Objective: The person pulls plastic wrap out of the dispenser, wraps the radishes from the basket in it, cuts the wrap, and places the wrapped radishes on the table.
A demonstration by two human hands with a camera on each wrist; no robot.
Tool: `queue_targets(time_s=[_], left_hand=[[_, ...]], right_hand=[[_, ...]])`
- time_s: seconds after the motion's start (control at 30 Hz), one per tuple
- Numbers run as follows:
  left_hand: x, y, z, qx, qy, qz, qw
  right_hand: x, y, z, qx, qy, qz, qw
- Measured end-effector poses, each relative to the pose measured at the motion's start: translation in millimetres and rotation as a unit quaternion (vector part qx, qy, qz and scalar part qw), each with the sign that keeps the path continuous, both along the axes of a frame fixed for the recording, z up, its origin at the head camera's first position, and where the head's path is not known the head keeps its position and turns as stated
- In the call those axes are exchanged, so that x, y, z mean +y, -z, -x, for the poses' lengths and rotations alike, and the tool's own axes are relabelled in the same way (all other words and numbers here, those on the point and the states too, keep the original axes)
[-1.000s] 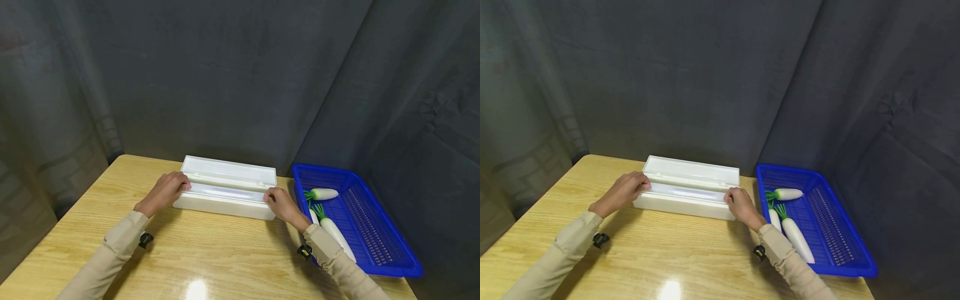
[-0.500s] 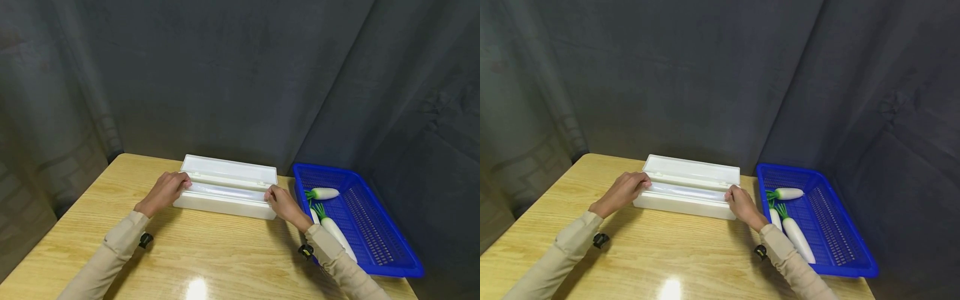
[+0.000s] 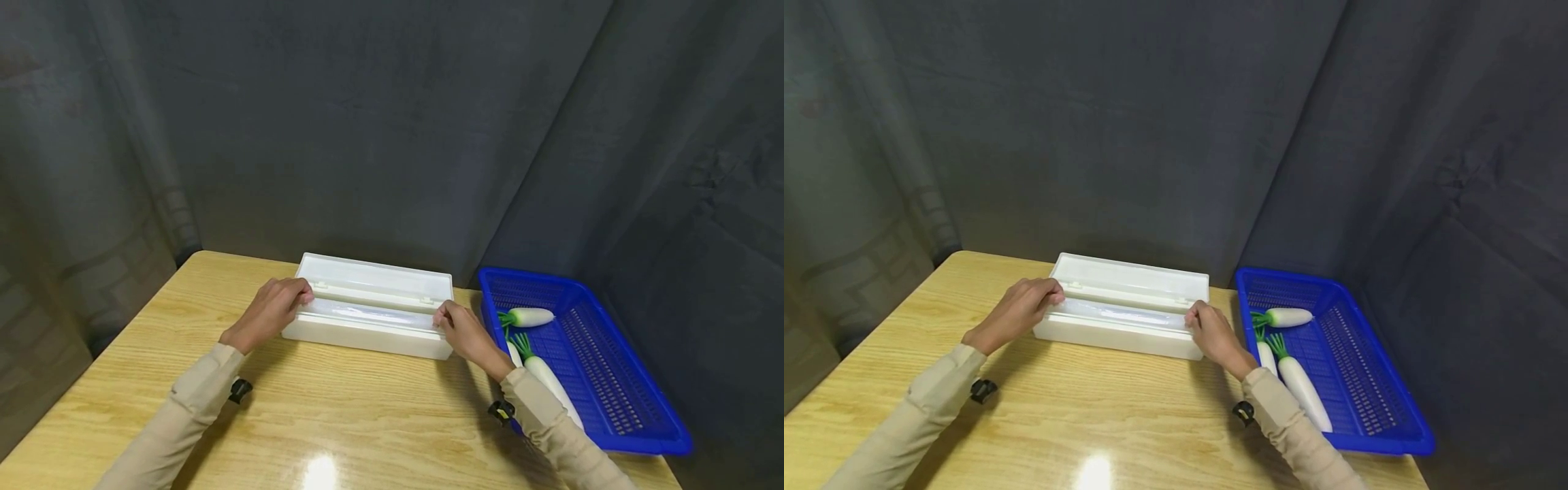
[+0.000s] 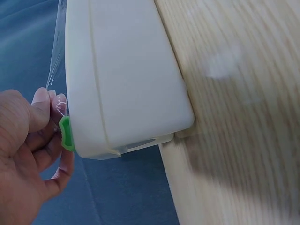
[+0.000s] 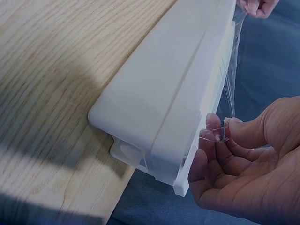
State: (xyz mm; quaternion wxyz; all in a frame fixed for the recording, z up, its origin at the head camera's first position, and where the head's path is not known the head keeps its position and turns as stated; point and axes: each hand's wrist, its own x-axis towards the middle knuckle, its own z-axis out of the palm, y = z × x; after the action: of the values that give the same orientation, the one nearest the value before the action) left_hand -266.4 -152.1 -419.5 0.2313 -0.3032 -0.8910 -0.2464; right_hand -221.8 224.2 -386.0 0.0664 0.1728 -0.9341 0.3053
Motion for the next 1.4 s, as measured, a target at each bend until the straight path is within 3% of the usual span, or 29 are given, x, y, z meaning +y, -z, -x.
queue_targets(time_s=[0.47, 1.4], left_hand=[[1.7, -5.4, -0.8, -0.015, -0.016, -0.014, 0.9997], [2.9, -15.9, -4.1, 0.026, -0.026, -0.028, 0.9989]], right_hand=[[3.5, -5.7, 1.1, 0.005, 0.003, 0.003, 1.0000], [6.5, -12.5, 0.4, 0.055, 0.013, 0.016, 0.9983]])
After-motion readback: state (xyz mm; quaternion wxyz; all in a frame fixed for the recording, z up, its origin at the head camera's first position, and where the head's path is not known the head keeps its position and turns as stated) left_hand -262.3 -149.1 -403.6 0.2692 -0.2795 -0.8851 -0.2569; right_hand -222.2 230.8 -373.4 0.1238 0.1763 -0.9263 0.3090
